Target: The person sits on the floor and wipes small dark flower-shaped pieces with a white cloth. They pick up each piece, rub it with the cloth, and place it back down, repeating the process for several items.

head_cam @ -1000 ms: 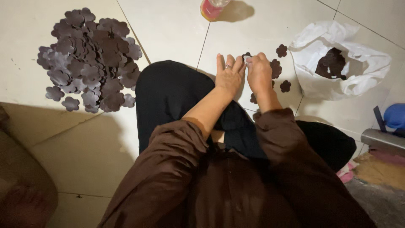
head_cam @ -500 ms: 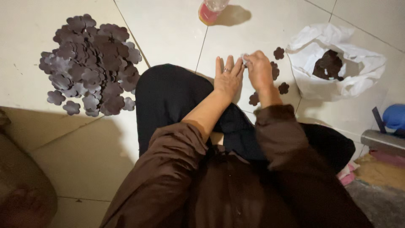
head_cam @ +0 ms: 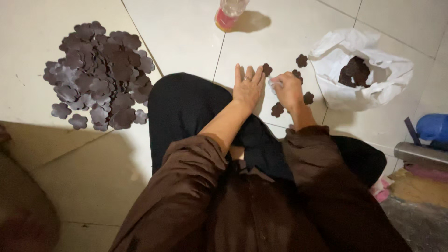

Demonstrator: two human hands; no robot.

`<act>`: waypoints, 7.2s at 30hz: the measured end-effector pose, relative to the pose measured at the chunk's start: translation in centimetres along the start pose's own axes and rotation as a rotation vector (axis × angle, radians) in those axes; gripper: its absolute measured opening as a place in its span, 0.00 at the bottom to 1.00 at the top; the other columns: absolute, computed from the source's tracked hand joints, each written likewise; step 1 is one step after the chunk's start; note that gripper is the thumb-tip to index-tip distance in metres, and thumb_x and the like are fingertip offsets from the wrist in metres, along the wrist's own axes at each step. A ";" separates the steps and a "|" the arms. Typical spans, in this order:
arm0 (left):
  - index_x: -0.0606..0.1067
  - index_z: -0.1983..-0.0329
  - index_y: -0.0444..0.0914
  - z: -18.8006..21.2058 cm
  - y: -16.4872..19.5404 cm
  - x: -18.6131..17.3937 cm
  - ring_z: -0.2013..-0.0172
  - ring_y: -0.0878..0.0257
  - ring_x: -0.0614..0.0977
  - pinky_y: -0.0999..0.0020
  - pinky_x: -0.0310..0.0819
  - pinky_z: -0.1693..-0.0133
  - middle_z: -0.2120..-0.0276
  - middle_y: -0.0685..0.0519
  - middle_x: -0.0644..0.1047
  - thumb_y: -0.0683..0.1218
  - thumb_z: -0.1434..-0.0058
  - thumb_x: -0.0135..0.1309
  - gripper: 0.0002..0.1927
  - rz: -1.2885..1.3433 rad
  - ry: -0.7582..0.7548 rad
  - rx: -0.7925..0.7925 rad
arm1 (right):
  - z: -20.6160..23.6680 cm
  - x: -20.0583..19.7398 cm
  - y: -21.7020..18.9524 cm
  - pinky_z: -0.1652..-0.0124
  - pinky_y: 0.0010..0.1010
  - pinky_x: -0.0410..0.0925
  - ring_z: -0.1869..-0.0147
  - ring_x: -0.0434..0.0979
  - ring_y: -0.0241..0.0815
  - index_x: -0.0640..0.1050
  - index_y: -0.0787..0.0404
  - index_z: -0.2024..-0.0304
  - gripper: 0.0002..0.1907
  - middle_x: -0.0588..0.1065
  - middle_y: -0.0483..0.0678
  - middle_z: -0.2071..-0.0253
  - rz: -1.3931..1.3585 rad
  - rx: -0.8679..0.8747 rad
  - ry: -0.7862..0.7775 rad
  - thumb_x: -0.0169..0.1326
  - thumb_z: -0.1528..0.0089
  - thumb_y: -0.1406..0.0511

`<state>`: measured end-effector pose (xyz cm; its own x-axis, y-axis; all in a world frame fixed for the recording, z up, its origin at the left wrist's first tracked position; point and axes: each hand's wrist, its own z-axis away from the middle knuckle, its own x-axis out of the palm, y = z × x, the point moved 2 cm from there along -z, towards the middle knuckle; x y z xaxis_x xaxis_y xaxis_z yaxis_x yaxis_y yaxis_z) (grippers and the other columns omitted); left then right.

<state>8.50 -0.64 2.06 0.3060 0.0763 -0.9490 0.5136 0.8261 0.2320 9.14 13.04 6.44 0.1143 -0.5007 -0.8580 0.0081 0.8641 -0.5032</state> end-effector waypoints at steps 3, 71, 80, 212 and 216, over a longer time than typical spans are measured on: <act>0.55 0.23 0.43 0.4 0.1 0.1 0.27 0.46 0.53 0.26 0.30 0.34 0.24 0.55 0.50 0.45 0.32 0.44 0.33 0.006 0.004 -0.004 | -0.9 -0.8 -0.5 0.53 0.42 0.70 0.54 0.77 0.56 0.82 0.63 0.52 0.12 0.75 0.56 0.58 0.042 -0.091 0.131 0.60 0.38 0.72; 0.75 0.58 0.42 -1.5 -1.2 -3.2 0.46 0.53 0.70 0.41 0.60 0.40 0.51 0.53 0.72 0.52 0.38 0.56 0.11 0.360 0.488 0.091 | 5.0 -6.3 7.2 0.57 0.23 0.75 0.59 0.76 0.36 0.76 0.65 0.53 0.07 0.75 0.46 0.59 -1.326 0.580 0.303 0.56 0.33 0.71; 0.80 0.65 0.40 0.7 -2.6 -6.1 0.61 0.49 0.80 0.53 0.75 0.56 0.66 0.51 0.82 0.43 0.45 0.59 0.05 0.826 0.703 -0.147 | 5.6 -6.8 7.6 0.48 0.28 0.75 0.50 0.77 0.42 0.73 0.71 0.48 0.11 0.74 0.50 0.53 -0.962 0.281 0.234 0.54 0.32 0.72; 0.75 0.65 0.41 -10.9 -5.2 0.2 0.56 0.48 0.80 0.53 0.76 0.61 0.60 0.48 0.76 0.47 0.56 0.66 0.15 0.526 0.371 -0.225 | -6.6 4.9 6.5 0.58 0.31 0.70 0.59 0.75 0.42 0.77 0.62 0.64 0.06 0.74 0.50 0.60 -0.161 -0.031 0.266 0.63 0.37 0.72; 0.76 0.64 0.43 -11.1 -5.2 0.5 0.57 0.49 0.80 0.54 0.77 0.60 0.59 0.49 0.76 0.43 0.51 0.63 0.12 0.505 0.409 -0.236 | -7.2 5.0 7.1 0.58 0.31 0.68 0.57 0.75 0.42 0.72 0.64 0.59 0.09 0.73 0.51 0.55 -0.114 0.007 0.309 0.62 0.33 0.72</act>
<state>-2.88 1.29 -1.99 0.1114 0.6496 -0.7520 0.1849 0.7300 0.6580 2.66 16.33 -2.19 -0.1944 -0.5854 -0.7871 0.0100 0.8012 -0.5984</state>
